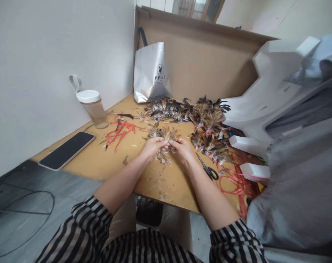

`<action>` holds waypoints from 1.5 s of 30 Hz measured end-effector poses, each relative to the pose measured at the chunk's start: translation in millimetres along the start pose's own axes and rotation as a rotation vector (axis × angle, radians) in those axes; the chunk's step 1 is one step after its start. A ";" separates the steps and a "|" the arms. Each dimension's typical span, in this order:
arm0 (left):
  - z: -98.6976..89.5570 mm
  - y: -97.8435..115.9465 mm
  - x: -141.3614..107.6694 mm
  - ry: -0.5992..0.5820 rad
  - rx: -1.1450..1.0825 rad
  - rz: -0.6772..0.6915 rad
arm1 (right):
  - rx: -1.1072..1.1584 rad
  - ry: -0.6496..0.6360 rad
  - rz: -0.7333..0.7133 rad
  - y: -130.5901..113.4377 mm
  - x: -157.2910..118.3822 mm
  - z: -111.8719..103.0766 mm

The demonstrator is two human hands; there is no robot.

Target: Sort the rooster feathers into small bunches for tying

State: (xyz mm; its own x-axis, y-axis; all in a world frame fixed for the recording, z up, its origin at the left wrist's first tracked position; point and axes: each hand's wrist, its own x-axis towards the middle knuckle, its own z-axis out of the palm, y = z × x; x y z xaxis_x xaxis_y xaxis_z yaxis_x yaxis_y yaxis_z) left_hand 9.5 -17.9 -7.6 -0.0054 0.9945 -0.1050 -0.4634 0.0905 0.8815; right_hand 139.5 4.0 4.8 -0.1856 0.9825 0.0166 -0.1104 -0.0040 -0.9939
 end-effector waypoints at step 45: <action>-3.6 -7.1 -0.6 -0.115 -0.168 -0.022 | -0.977 0.096 -0.594 -0.1 -14.2 -1.3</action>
State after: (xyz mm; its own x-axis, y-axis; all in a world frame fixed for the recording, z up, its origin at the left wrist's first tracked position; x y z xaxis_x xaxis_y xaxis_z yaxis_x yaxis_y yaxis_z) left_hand 9.6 -19.4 -15.5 0.1031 0.9928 -0.0614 -0.6037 0.1115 0.7894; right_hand 143.4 -9.6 4.5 -0.2779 0.7911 0.5449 0.6571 0.5703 -0.4929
